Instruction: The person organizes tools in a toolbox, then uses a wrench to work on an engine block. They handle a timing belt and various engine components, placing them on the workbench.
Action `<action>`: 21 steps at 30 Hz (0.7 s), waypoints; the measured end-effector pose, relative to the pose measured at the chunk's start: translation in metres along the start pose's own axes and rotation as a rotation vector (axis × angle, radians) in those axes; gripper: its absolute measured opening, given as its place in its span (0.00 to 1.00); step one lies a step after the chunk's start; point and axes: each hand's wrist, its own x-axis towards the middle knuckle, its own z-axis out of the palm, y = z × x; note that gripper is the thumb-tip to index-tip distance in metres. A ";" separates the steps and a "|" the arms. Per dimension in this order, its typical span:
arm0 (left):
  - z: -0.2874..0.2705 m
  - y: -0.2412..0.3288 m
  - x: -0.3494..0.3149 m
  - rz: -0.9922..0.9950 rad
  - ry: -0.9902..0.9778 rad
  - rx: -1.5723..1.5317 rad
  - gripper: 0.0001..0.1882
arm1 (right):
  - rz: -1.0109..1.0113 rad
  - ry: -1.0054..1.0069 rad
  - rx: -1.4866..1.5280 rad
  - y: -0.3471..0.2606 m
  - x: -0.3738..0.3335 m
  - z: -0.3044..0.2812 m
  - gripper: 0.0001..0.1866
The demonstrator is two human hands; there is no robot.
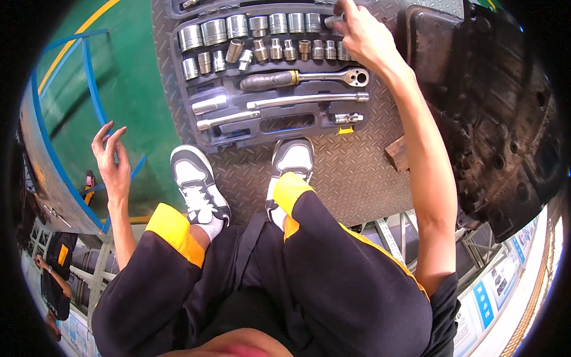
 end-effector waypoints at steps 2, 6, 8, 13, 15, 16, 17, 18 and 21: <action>0.002 0.003 0.001 -0.017 0.007 -0.017 0.21 | 0.059 -0.231 0.046 0.002 0.005 -0.009 0.23; 0.008 0.012 0.004 -0.025 0.020 -0.063 0.20 | 0.076 -0.280 0.053 0.001 0.009 -0.007 0.24; 0.012 0.016 0.008 -0.027 0.025 -0.088 0.20 | 0.078 -0.146 0.086 -0.001 0.011 0.003 0.24; 0.018 0.027 0.016 0.098 0.015 -0.073 0.20 | 0.118 -0.190 0.059 0.003 0.027 0.011 0.18; 0.017 0.028 0.016 0.133 -0.009 -0.042 0.22 | 0.163 -0.221 0.141 0.017 0.036 -0.001 0.22; 0.015 0.028 0.016 0.143 -0.013 -0.022 0.22 | 0.223 -0.224 0.223 0.025 0.038 -0.009 0.25; 0.013 0.027 0.016 0.153 -0.019 -0.005 0.23 | 0.322 -0.147 0.162 0.034 0.048 -0.014 0.22; 0.011 0.025 0.015 0.152 -0.030 0.017 0.23 | 0.291 -0.085 0.236 0.042 0.048 -0.019 0.15; 0.008 0.017 0.016 0.181 -0.007 0.033 0.23 | 0.183 -0.218 0.098 0.067 0.046 -0.037 0.09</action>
